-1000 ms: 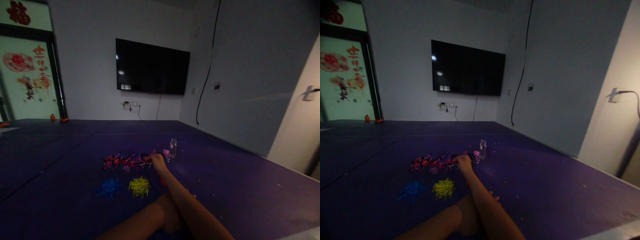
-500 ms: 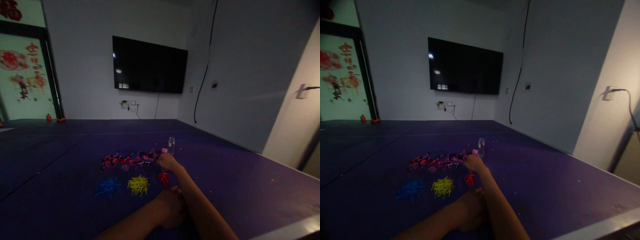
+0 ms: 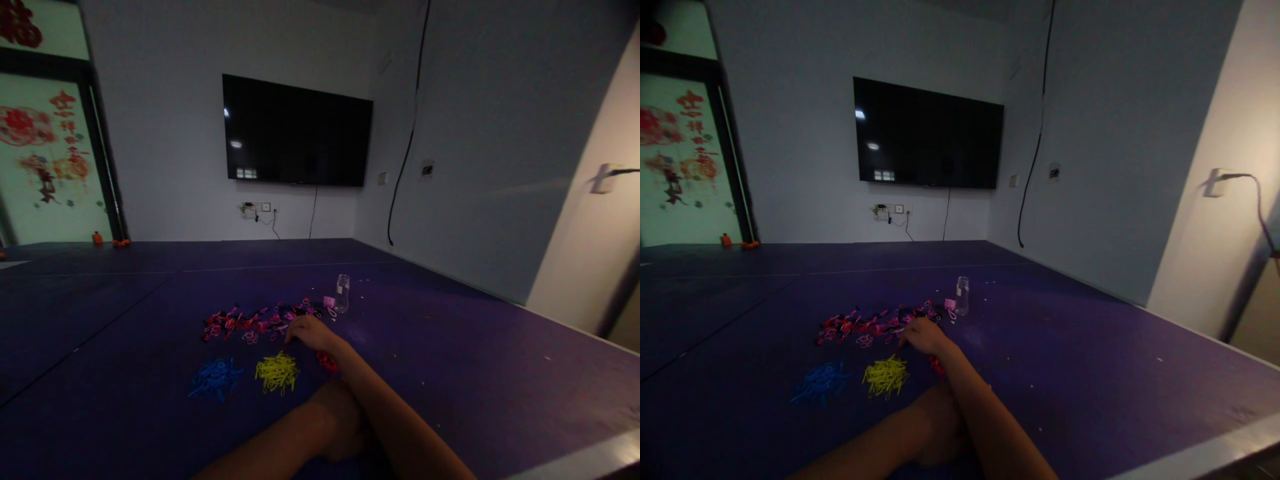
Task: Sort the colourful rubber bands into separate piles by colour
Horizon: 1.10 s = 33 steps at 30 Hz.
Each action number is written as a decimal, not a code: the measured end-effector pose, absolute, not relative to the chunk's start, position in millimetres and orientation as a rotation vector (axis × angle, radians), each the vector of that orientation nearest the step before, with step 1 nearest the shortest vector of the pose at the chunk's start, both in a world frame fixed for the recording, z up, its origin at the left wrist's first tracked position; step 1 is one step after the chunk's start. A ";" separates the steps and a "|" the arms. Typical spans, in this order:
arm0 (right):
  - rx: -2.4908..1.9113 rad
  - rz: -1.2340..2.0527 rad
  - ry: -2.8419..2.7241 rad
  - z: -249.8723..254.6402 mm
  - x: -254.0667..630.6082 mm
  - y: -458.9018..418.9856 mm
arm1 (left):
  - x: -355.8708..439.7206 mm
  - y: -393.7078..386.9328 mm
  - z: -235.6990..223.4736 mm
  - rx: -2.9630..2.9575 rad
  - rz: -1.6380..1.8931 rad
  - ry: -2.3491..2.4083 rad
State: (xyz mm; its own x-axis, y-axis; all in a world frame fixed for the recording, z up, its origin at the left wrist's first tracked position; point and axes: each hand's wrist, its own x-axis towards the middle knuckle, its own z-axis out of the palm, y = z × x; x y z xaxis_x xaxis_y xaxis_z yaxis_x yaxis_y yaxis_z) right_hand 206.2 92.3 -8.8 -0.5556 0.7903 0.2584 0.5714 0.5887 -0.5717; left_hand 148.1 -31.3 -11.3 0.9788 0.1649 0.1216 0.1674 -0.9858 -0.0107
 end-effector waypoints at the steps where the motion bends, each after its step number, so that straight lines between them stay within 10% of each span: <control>1: -1.053 0.596 -2.344 -9.8 204.8 92.9 | 147.8 -31.2 -11.7 -3.111 -0.187 -0.236; 33: -1.337 0.197 -2.490 13.2 204.3 72.0 | 145.8 -42.1 -13.6 -3.043 -0.591 -0.539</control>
